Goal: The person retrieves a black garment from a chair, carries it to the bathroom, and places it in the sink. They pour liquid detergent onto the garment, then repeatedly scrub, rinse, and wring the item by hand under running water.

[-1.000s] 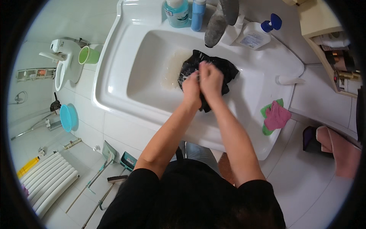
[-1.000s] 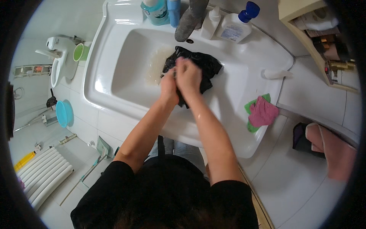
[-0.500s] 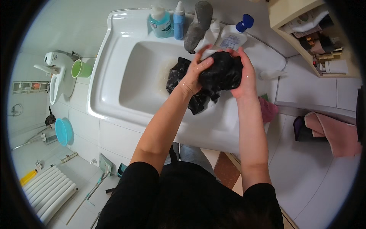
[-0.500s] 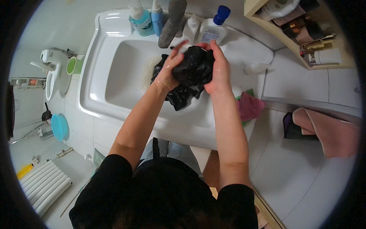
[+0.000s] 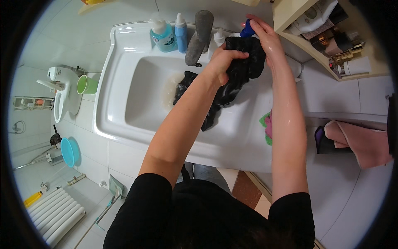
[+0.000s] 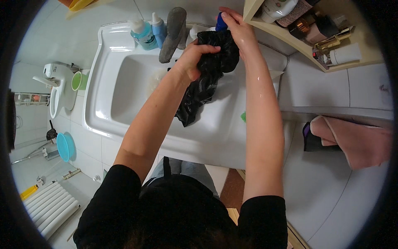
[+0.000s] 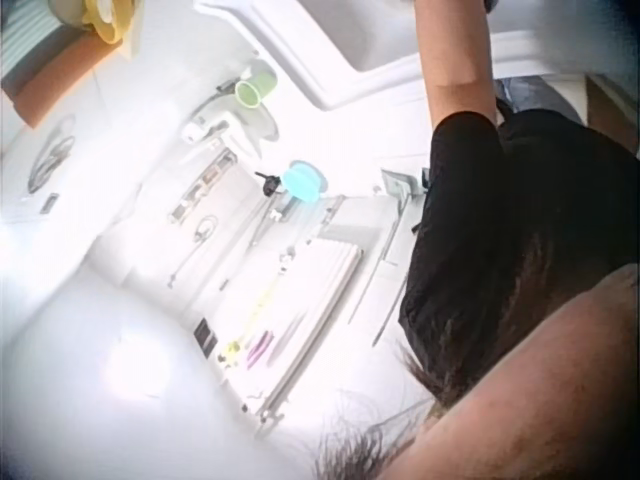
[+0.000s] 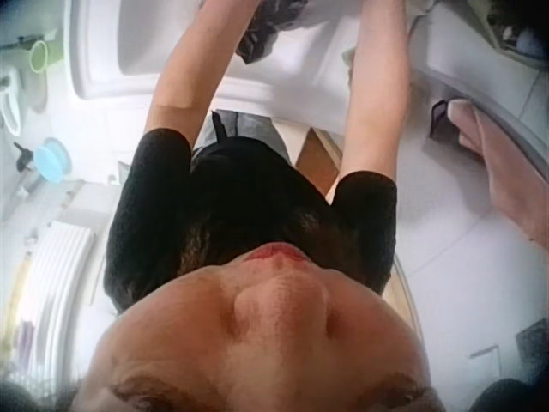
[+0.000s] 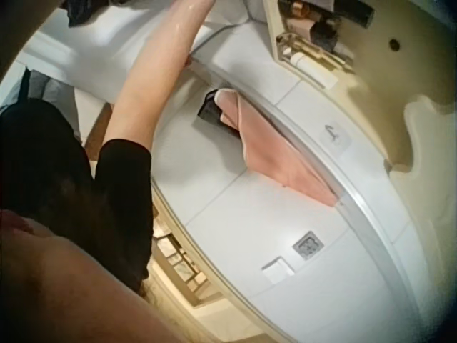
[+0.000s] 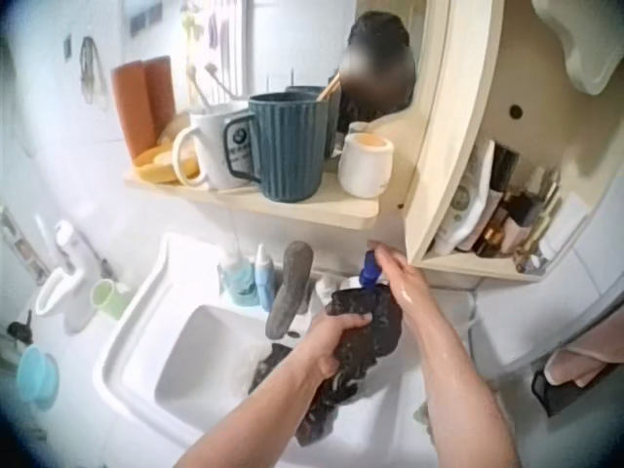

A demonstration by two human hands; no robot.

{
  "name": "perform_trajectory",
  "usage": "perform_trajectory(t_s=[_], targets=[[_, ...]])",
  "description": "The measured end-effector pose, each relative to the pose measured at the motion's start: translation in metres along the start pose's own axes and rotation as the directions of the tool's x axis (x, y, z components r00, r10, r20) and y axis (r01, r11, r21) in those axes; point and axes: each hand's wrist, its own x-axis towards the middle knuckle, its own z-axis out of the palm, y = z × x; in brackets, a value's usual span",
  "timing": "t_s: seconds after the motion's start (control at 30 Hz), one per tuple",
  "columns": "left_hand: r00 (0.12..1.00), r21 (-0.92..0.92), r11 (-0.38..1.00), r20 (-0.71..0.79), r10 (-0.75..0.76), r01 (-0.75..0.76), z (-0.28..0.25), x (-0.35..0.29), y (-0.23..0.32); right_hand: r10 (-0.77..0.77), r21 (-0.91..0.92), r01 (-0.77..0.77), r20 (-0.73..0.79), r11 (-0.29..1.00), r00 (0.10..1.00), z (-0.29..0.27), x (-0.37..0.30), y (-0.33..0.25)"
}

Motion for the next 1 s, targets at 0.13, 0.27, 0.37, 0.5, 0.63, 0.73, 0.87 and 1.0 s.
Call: perform_trajectory(t_s=[0.13, 0.27, 0.37, 0.5, 0.63, 0.73, 0.87, 1.0], targets=[[0.999, -0.040, 0.999, 0.043, 0.005, -0.003, 0.001, 0.008, -0.002, 0.030, 0.123, -0.040, 0.081, 0.992, 0.996, -0.004, 0.008, 0.005], [0.998, -0.053, 0.998, 0.057, -0.012, 0.015, 0.003, 0.009, -0.004, 0.004, 0.097, -0.009, 0.052, 0.995, 0.999, -0.005, 0.014, 0.014], [0.998, -0.043, 0.999, 0.069, -0.006, 0.009, 0.001, 0.014, -0.005, 0.002, -0.015, -0.001, 0.014, 1.000, 1.000, -0.001, 0.013, 0.014], [0.994, -0.004, 1.000, 0.105, 0.006, -0.005, 0.000, 0.015, -0.006, 0.021, -0.052, -0.020, 0.014, 0.998, 1.000, -0.007, 0.013, 0.016], [0.987, -0.097, 0.995, 0.157, -0.020, 0.035, -0.014, 0.009, -0.009, 0.137, 0.022, -0.136, -0.094, 0.990, 0.986, 0.004, 0.000, -0.004], [0.986, -0.147, 0.987, 0.162, -0.047, 0.072, -0.011, -0.002, -0.005, 0.176, 0.193, -0.133, -0.225, 0.972, 0.958, -0.021, -0.018, 0.008], [0.976, -0.121, 0.986, 0.199, -0.086, 0.112, -0.028, -0.007, -0.008, 0.397, 0.252, -0.387, 0.009, 0.887, 0.918, -0.005, -0.080, 0.004], [0.988, -0.179, 0.979, 0.132, -0.078, 0.101, -0.049, -0.026, -0.014, 0.361, 0.318, -0.307, -0.124, 0.897, 0.924, -0.007, -0.093, 0.010]])
